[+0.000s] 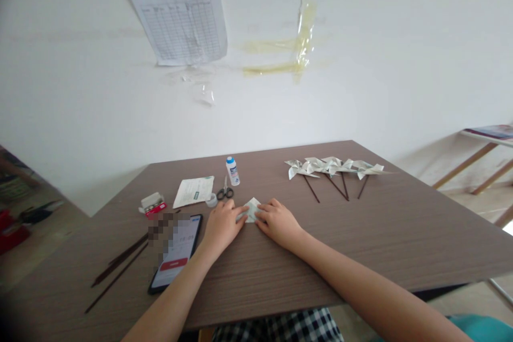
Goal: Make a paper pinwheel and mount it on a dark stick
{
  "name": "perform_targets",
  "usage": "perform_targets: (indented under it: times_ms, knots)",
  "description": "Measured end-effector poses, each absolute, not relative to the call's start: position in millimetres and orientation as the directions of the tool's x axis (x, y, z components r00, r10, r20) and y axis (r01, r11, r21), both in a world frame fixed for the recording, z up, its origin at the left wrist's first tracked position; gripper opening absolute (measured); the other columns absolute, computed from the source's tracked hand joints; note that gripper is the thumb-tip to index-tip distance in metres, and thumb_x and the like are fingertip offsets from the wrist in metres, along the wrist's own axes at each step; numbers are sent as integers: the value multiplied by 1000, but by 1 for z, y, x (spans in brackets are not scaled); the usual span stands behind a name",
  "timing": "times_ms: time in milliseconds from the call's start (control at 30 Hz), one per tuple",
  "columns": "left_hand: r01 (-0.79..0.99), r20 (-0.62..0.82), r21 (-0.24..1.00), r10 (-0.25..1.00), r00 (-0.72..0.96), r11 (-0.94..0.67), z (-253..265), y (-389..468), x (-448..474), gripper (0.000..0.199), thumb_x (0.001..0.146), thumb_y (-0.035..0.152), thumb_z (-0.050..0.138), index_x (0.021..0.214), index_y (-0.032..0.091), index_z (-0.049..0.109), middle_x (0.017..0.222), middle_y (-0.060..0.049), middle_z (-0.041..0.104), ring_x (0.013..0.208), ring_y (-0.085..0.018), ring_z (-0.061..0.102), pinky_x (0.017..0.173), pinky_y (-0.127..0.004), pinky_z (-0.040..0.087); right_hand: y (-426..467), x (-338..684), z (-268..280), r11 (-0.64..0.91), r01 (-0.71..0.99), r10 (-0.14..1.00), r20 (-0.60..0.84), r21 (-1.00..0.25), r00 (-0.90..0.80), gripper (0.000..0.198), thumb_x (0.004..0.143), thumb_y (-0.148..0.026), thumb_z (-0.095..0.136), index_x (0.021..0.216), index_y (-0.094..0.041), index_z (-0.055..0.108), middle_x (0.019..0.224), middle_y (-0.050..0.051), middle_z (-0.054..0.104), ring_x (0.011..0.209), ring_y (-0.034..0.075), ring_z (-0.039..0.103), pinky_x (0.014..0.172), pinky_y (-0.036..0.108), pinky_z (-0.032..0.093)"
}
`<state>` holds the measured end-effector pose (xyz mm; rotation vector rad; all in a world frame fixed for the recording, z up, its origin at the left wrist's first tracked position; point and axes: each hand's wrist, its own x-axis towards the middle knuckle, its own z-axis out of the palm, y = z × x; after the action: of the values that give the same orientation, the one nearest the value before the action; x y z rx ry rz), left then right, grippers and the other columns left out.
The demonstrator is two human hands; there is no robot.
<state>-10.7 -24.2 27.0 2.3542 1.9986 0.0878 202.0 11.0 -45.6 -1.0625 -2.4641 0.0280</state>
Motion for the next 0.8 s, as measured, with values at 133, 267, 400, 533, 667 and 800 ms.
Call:
perform_targets:
  times_ms: [133, 267, 400, 533, 667, 800]
  knots:
    - [984, 14, 65, 986, 165, -165, 27, -25, -10, 41, 120, 34, 62, 155, 33, 83, 140, -16, 80, 138, -39, 70, 114, -47, 57, 11, 200, -47, 696, 684, 704, 394, -220, -590, 16, 112, -23, 75, 112, -25, 91, 129, 13, 90, 117, 32, 80, 113, 48, 63]
    - [985, 13, 50, 986, 166, -166, 26, -26, -10, 41, 120, 35, 63, 156, 34, 83, 139, -16, 81, 138, -39, 71, 116, -48, 56, 16, 201, -49, 685, 682, 718, 393, -256, -574, 12, 110, -21, 80, 111, -21, 92, 131, 14, 90, 119, 33, 81, 115, 47, 62]
    - [986, 20, 52, 987, 157, -158, 25, -27, -8, 40, 120, 37, 65, 154, 32, 85, 138, -17, 81, 140, -39, 70, 121, -50, 53, 22, 206, -47, 645, 708, 759, 347, -288, -551, 20, 111, -18, 77, 119, -25, 94, 142, 11, 89, 128, 34, 81, 118, 48, 62]
    - [989, 28, 68, 991, 131, -133, 25, -28, -6, 40, 118, 38, 67, 152, 30, 86, 142, -17, 79, 141, -38, 70, 123, -50, 52, 21, 209, -43, 599, 731, 799, 304, -327, -519, 29, 113, -22, 73, 131, -30, 93, 152, 7, 85, 138, 37, 77, 120, 54, 61]
    - [988, 17, 122, 995, 98, -99, 23, -27, -6, 39, 116, 41, 70, 151, 33, 86, 143, -15, 78, 142, -36, 68, 120, -46, 54, 16, 207, -37, 573, 741, 819, 281, -350, -500, 27, 114, -27, 72, 130, -31, 94, 153, 6, 85, 140, 37, 75, 123, 55, 58]
    - [986, 1, 144, 997, 83, -83, 23, -24, -6, 38, 116, 41, 71, 149, 32, 87, 145, -15, 76, 143, -36, 67, 119, -44, 54, 14, 201, -31, 530, 761, 848, 250, -373, -468, 26, 116, -29, 71, 121, -31, 96, 150, 6, 86, 139, 37, 74, 122, 53, 57]
